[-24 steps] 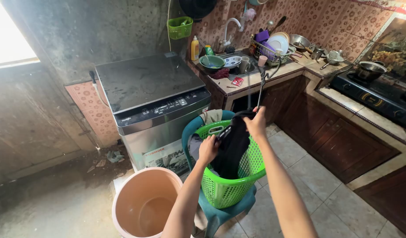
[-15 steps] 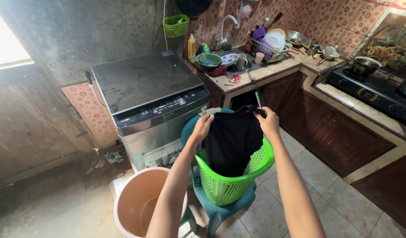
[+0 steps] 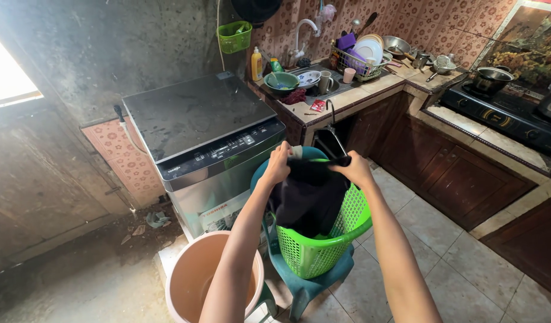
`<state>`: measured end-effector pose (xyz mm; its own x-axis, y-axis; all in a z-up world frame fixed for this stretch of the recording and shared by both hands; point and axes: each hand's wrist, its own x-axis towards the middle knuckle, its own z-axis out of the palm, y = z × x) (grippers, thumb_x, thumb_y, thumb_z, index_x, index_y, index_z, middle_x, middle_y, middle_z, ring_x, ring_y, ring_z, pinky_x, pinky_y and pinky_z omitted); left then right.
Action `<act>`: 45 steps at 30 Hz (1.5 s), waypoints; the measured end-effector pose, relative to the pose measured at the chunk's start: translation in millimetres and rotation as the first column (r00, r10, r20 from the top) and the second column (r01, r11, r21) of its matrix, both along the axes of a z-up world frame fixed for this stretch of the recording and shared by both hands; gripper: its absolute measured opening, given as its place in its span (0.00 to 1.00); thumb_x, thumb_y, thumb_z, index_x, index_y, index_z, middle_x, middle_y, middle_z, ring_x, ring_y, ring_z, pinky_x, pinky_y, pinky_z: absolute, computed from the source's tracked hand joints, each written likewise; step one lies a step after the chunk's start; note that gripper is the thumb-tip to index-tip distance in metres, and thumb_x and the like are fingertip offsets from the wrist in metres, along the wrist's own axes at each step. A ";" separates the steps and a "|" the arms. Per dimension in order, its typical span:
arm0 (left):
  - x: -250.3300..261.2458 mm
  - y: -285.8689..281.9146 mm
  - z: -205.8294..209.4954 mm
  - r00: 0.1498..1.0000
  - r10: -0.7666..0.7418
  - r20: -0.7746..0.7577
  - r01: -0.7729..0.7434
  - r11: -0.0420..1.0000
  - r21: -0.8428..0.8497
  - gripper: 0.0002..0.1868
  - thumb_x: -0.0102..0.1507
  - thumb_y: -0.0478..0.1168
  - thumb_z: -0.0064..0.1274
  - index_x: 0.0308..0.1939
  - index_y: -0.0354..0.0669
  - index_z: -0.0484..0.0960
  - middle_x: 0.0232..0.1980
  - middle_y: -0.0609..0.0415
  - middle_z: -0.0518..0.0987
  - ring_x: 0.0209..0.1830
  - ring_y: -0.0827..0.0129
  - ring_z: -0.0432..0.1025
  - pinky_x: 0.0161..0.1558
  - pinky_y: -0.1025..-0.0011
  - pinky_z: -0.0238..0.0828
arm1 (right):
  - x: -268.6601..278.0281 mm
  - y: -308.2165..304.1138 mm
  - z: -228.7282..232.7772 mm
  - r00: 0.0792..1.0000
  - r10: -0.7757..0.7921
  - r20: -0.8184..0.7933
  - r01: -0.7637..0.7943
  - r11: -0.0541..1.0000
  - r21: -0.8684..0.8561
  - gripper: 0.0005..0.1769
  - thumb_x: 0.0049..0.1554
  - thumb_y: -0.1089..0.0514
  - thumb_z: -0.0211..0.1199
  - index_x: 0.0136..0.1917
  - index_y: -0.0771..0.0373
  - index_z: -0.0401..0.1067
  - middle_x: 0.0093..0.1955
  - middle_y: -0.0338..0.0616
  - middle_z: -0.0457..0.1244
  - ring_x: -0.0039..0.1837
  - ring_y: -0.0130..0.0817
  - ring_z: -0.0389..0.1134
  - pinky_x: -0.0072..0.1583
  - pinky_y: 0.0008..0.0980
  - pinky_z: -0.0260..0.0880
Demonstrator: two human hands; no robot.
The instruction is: The person takes a black shirt and a pink striped shirt from a green laundry basket, places each on a hanger, and hangs them on a clothesline in a small room with a washing machine and kitchen counter.
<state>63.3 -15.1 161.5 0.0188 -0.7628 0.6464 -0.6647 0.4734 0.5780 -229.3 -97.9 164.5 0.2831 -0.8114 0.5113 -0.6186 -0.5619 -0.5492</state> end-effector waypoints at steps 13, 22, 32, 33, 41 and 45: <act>-6.3 -24.7 -10.7 0.948 0.247 0.199 -0.288 0.934 0.212 0.23 0.59 0.27 0.48 0.59 0.39 0.73 0.56 0.42 0.75 0.52 0.40 0.75 0.50 0.49 0.74 | -22.4 41.5 43.5 0.981 -0.025 0.192 -0.081 0.848 0.524 0.16 0.48 0.58 0.75 0.42 0.64 0.68 0.35 0.39 0.65 0.30 0.24 0.61 0.31 0.31 0.61; 32.3 -70.8 -37.0 0.938 0.302 0.171 -0.346 0.819 0.457 0.27 0.56 0.33 0.57 0.59 0.35 0.68 0.64 0.34 0.65 0.54 0.32 0.73 0.53 0.48 0.74 | -78.0 79.8 102.4 0.955 0.098 0.279 -0.250 0.771 0.586 0.19 0.61 0.49 0.63 0.44 0.69 0.80 0.24 0.40 0.60 0.21 0.21 0.52 0.26 0.27 0.47; 21.8 -71.6 -27.5 0.932 0.160 0.325 -0.279 0.890 0.361 0.19 0.55 0.34 0.56 0.51 0.43 0.79 0.55 0.42 0.76 0.56 0.42 0.74 0.52 0.52 0.75 | -64.8 66.7 92.8 0.951 0.193 0.240 -0.305 0.695 0.651 0.18 0.59 0.49 0.66 0.45 0.67 0.82 0.22 0.35 0.57 0.22 0.22 0.53 0.25 0.28 0.49; 17.1 -73.7 -28.9 0.930 0.124 0.345 -0.227 0.933 0.278 0.17 0.54 0.34 0.57 0.48 0.41 0.81 0.51 0.43 0.78 0.56 0.45 0.75 0.53 0.53 0.75 | -56.5 65.2 93.8 0.946 0.222 0.237 -0.324 0.696 0.640 0.18 0.58 0.49 0.66 0.45 0.67 0.82 0.22 0.35 0.58 0.22 0.22 0.53 0.25 0.28 0.50; -4.0 -55.7 20.3 0.992 0.102 0.079 -0.095 0.992 -0.088 0.08 0.63 0.32 0.50 0.45 0.35 0.80 0.45 0.40 0.80 0.48 0.41 0.75 0.48 0.51 0.73 | 13.8 101.1 119.3 0.963 -0.235 -0.132 0.111 0.792 -0.600 0.09 0.51 0.50 0.69 0.45 0.53 0.79 0.39 0.37 0.66 0.44 0.36 0.67 0.48 0.41 0.67; -18.5 -25.3 71.0 0.989 0.120 0.082 -0.118 0.993 -0.028 0.08 0.68 0.36 0.50 0.46 0.34 0.79 0.44 0.38 0.79 0.43 0.39 0.75 0.44 0.50 0.73 | 42.0 88.7 78.9 0.925 -0.367 -0.098 0.112 0.511 -0.852 0.04 0.57 0.60 0.70 0.45 0.55 0.75 0.45 0.40 0.60 0.49 0.41 0.64 0.50 0.45 0.64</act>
